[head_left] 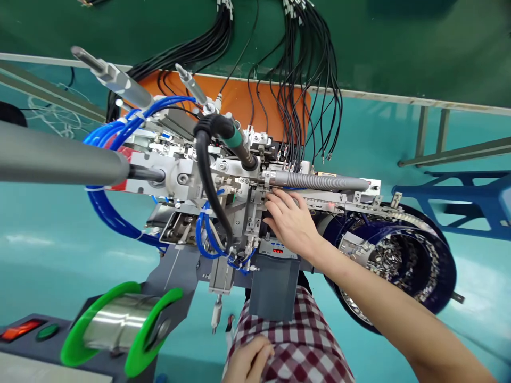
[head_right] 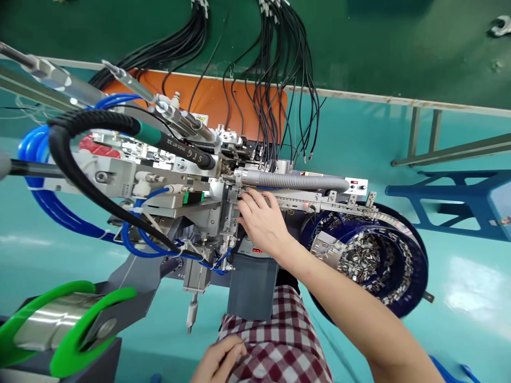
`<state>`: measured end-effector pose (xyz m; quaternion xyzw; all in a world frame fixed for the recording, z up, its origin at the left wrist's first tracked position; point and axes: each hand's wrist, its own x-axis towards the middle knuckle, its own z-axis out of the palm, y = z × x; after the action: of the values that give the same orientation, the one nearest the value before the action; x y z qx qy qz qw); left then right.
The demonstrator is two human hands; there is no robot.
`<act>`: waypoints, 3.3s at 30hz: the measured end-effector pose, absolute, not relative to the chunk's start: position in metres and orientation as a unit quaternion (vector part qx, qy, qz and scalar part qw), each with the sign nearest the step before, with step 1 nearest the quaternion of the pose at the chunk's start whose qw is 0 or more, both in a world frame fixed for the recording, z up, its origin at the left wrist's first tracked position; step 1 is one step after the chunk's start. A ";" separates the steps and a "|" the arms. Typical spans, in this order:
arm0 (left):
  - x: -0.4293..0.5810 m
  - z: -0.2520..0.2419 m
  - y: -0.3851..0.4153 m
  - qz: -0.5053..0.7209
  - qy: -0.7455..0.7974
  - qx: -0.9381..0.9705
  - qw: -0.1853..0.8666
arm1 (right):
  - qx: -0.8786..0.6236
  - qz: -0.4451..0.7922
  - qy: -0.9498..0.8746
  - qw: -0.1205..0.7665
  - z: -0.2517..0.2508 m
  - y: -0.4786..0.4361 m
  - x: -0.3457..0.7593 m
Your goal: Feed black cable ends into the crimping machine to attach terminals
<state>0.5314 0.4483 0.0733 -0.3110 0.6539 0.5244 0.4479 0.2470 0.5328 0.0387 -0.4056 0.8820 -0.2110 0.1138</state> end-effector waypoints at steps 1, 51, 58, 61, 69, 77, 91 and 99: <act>0.521 0.078 0.449 0.555 0.647 -0.319 0.414 | -0.396 -0.232 0.880 0.122 0.044 0.538 0.250; 0.347 0.077 0.483 0.773 0.512 -0.359 0.105 | -0.490 -0.291 0.808 0.147 0.071 0.598 0.232; 0.340 0.063 0.467 0.617 0.751 -0.234 0.023 | -0.409 -0.374 0.810 0.194 0.052 0.578 0.209; 0.337 0.052 0.461 0.469 0.867 -0.168 0.007 | -0.369 -0.417 0.800 0.224 0.048 0.563 0.201; 0.339 0.042 0.466 0.379 0.912 -0.151 0.043 | -0.362 -0.407 0.804 0.238 0.037 0.544 0.203; 0.332 0.038 0.458 0.360 0.915 -0.175 0.058 | -0.371 -0.385 0.807 0.250 0.036 0.542 0.202; 0.330 0.035 0.457 0.303 0.938 -0.160 0.050 | -0.377 -0.407 0.798 0.234 0.032 0.543 0.202; 0.327 0.036 0.457 0.282 0.945 -0.158 0.059 | -0.367 -0.376 0.815 0.243 0.035 0.538 0.202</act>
<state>0.3271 0.4571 0.0358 -0.1577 0.9446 0.2818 0.0591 0.2020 0.5379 0.0352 -0.3675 0.8149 -0.3764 0.2434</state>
